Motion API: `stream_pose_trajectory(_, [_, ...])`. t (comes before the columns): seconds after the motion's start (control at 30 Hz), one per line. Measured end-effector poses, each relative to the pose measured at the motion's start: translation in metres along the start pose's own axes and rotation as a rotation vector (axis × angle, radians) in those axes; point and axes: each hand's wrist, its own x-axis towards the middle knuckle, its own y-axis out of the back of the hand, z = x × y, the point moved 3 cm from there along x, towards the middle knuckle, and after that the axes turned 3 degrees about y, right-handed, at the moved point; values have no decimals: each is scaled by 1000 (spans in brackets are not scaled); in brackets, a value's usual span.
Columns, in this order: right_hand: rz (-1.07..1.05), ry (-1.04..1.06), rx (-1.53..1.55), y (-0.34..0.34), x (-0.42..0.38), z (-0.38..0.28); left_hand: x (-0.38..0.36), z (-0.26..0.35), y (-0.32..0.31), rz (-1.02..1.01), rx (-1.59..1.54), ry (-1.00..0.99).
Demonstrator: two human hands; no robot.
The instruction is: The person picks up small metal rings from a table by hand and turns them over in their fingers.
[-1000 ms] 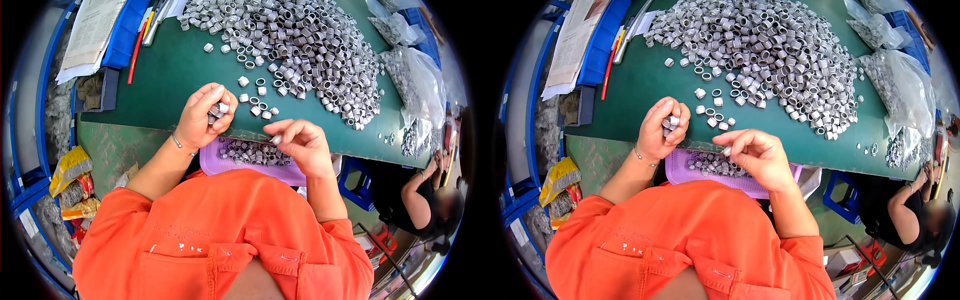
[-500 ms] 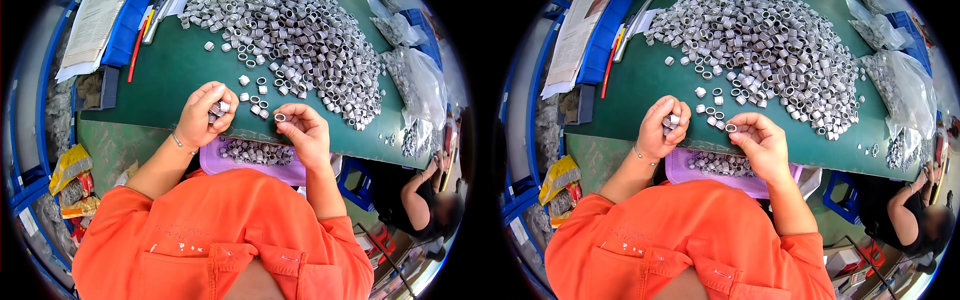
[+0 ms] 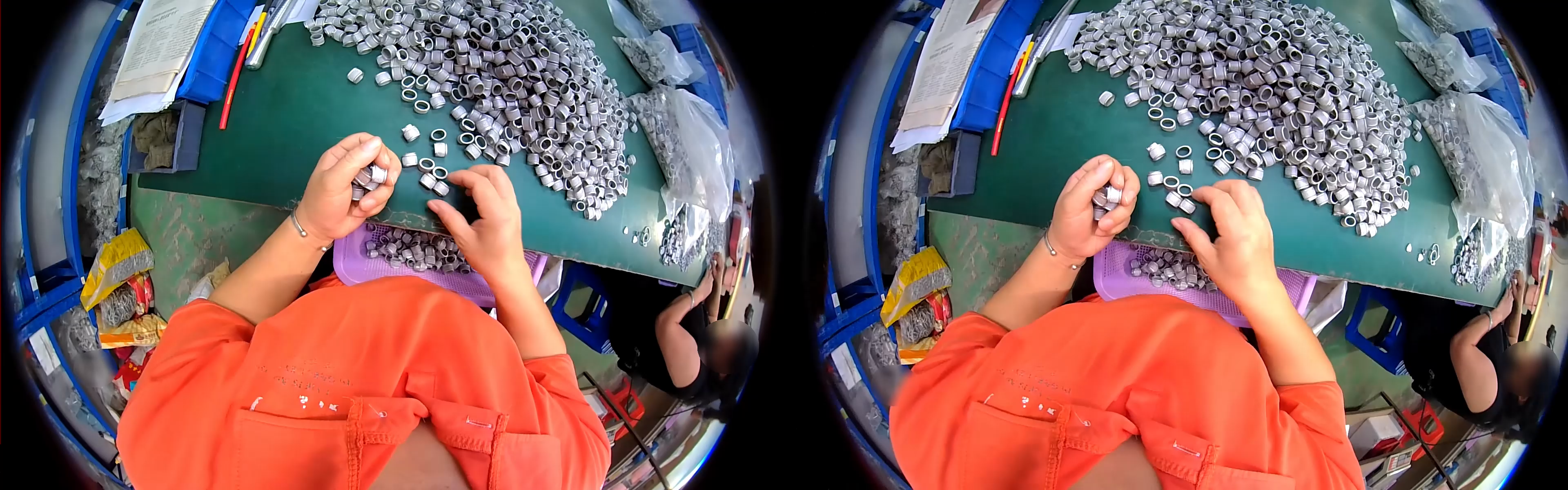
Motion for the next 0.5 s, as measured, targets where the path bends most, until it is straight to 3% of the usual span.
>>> stream_pose_trajectory(0.1, [-16, 98, -99, -4, 0, 0, 0, 0, 0, -5, -6, -2])
stream_pose_trajectory(0.2, [5, -166, 414, 0, -4, 5, 0, 1, 0, 3, 0, -4])
stream_pose_trajectory(0.23, [5, -170, 410, 1, -5, 4, 0, 0, 0, 7, 10, -4])
stream_pose_trajectory(0.3, [87, -332, 711, 0, -9, 7, 1, 0, 0, 3, 7, -1])
stream_pose_trajectory(0.5, [-14, -233, 852, 6, -10, 14, 0, 0, 0, 6, 3, 2])
